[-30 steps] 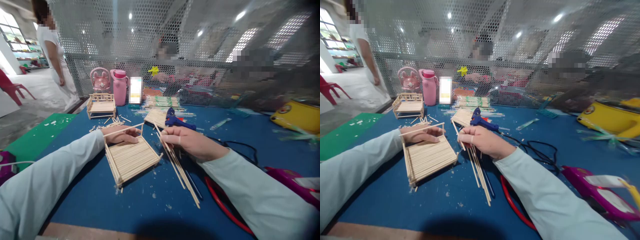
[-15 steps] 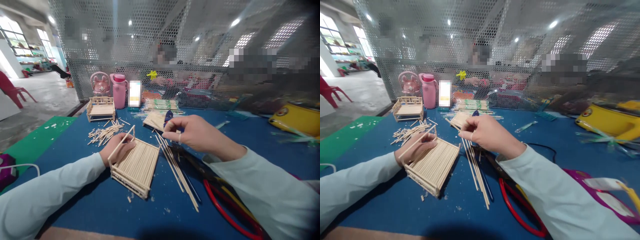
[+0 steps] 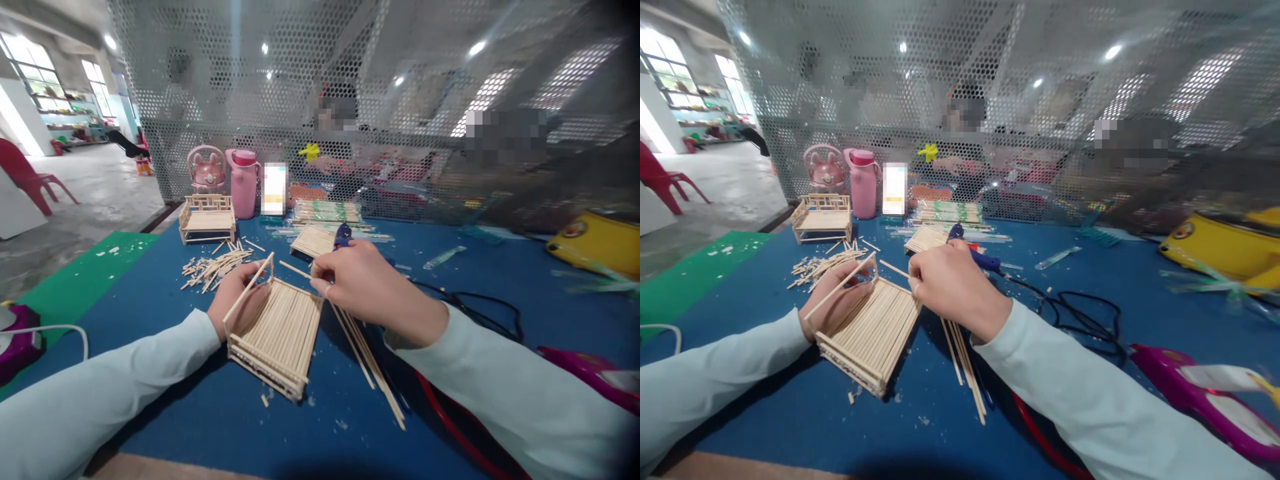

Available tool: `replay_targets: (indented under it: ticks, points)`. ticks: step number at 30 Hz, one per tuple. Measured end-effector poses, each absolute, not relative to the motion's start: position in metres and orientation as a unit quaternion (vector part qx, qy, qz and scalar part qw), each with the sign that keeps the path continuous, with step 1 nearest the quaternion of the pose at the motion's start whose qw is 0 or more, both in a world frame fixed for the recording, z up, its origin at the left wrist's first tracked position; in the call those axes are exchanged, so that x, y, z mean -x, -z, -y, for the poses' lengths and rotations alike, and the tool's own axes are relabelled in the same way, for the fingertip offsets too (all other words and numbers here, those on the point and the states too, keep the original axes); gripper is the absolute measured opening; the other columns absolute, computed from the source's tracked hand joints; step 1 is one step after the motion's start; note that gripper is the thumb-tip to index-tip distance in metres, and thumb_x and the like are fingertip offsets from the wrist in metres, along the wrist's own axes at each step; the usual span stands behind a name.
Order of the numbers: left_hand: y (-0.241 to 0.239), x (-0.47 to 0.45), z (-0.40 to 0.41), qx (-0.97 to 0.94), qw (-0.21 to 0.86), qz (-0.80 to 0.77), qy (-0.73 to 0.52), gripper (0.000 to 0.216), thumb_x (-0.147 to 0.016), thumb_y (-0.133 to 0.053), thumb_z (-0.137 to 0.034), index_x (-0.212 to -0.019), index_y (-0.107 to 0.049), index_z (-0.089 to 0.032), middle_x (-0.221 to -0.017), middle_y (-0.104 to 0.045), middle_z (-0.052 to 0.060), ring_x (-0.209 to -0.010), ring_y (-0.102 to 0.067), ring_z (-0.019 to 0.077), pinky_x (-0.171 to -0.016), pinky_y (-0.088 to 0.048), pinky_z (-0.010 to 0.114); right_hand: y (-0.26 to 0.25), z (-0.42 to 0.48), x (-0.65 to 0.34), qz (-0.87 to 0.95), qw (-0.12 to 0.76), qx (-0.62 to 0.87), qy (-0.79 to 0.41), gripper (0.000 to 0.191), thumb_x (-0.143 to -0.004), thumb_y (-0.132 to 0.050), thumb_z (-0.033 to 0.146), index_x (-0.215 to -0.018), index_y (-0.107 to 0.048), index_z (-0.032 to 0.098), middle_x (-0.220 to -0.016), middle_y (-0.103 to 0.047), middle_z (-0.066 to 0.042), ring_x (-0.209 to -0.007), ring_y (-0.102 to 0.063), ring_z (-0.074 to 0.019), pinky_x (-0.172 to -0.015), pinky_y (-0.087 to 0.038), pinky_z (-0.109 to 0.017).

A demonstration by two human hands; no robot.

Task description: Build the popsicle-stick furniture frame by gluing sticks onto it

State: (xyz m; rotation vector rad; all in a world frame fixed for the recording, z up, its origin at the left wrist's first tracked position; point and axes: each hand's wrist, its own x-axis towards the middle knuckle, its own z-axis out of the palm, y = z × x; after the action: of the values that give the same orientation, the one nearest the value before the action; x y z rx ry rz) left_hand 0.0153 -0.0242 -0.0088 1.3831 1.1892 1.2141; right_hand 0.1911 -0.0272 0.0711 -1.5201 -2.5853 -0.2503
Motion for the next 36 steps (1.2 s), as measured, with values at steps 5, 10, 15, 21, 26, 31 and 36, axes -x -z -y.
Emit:
replay_targets:
  ticks: [5, 10, 15, 21, 26, 31, 36]
  points:
    - [0.018, -0.011, 0.02, -0.629, 0.377, -0.473, -0.488, 0.029, -0.068, -0.057, -0.011, -0.095, -0.064, -0.015, -0.082, -0.062, 0.003, -0.075, -0.057, 0.0154, -0.075, -0.046, 0.029, -0.067, 0.021, -0.189, 0.859, 0.045, 0.503, 0.086, 0.021, -0.072, -0.051, 0.014, -0.058, -0.065, 0.019, -0.063, -0.068, -0.001, -0.063, -0.054, -0.0126, -0.084, -0.027, -0.037]
    - [0.029, -0.007, 0.015, -0.665, 0.35, -0.455, -0.478, 0.025, -0.071, -0.058, -0.019, -0.094, -0.065, -0.019, -0.095, -0.063, 0.004, -0.086, -0.058, 0.0199, -0.076, -0.047, 0.031, -0.065, 0.02, -0.186, 0.861, 0.042, 0.5, 0.076, 0.022, -0.071, -0.05, 0.016, -0.057, -0.066, 0.019, -0.063, -0.068, -0.002, -0.064, -0.053, -0.0138, -0.091, -0.022, -0.045]
    - [0.028, -0.006, 0.014, -0.663, 0.348, -0.465, -0.472, 0.026, -0.071, -0.058, -0.022, -0.096, -0.065, -0.021, -0.098, -0.063, 0.005, -0.088, -0.057, 0.0212, -0.075, -0.047, 0.032, -0.064, 0.019, -0.185, 0.858, 0.047, 0.507, 0.061, 0.022, -0.071, -0.05, 0.017, -0.057, -0.067, 0.02, -0.061, -0.067, -0.002, -0.06, -0.051, -0.0135, -0.093, -0.021, -0.047]
    - [0.027, -0.005, 0.015, -0.675, 0.345, -0.462, -0.46, 0.023, -0.071, -0.057, -0.023, -0.093, -0.065, -0.017, -0.094, -0.062, 0.006, -0.09, -0.056, 0.0217, -0.074, -0.046, 0.031, -0.063, 0.017, -0.186, 0.86, 0.058, 0.505, 0.046, 0.022, -0.071, -0.05, 0.017, -0.057, -0.066, 0.02, -0.062, -0.066, 0.0, -0.056, -0.048, -0.0116, -0.09, -0.024, -0.045]
    - [0.03, -0.005, 0.014, -0.685, 0.334, -0.46, -0.456, 0.026, -0.073, -0.056, -0.022, -0.098, -0.065, -0.018, -0.09, -0.061, 0.005, -0.086, -0.055, 0.02, -0.073, -0.046, 0.031, -0.063, 0.018, -0.187, 0.861, 0.075, 0.502, 0.045, 0.022, -0.072, -0.05, 0.018, -0.057, -0.067, 0.02, -0.06, -0.066, 0.0, -0.055, -0.048, -0.011, -0.085, -0.028, -0.04]
    - [0.026, -0.005, 0.016, -0.677, 0.34, -0.475, -0.448, 0.028, -0.073, -0.056, -0.022, -0.099, -0.065, -0.02, -0.087, -0.061, 0.004, -0.081, -0.056, 0.019, -0.071, -0.047, 0.03, -0.067, 0.013, -0.19, 0.848, 0.08, 0.522, -0.041, 0.017, -0.07, -0.054, 0.021, -0.064, -0.07, 0.02, -0.057, -0.064, 0.0, -0.052, -0.05, -0.0113, -0.059, -0.035, -0.028]
    - [0.022, -0.004, 0.018, -0.675, 0.332, -0.476, -0.456, 0.031, -0.07, -0.058, -0.02, -0.1, -0.066, -0.022, -0.09, -0.063, 0.002, -0.082, -0.056, 0.0191, -0.074, -0.046, 0.03, -0.069, 0.002, -0.196, 0.829, 0.084, 0.529, -0.161, 0.013, -0.068, -0.058, 0.022, -0.069, -0.071, 0.019, -0.061, -0.066, 0.001, -0.054, -0.052, -0.012, -0.052, -0.037, -0.026]
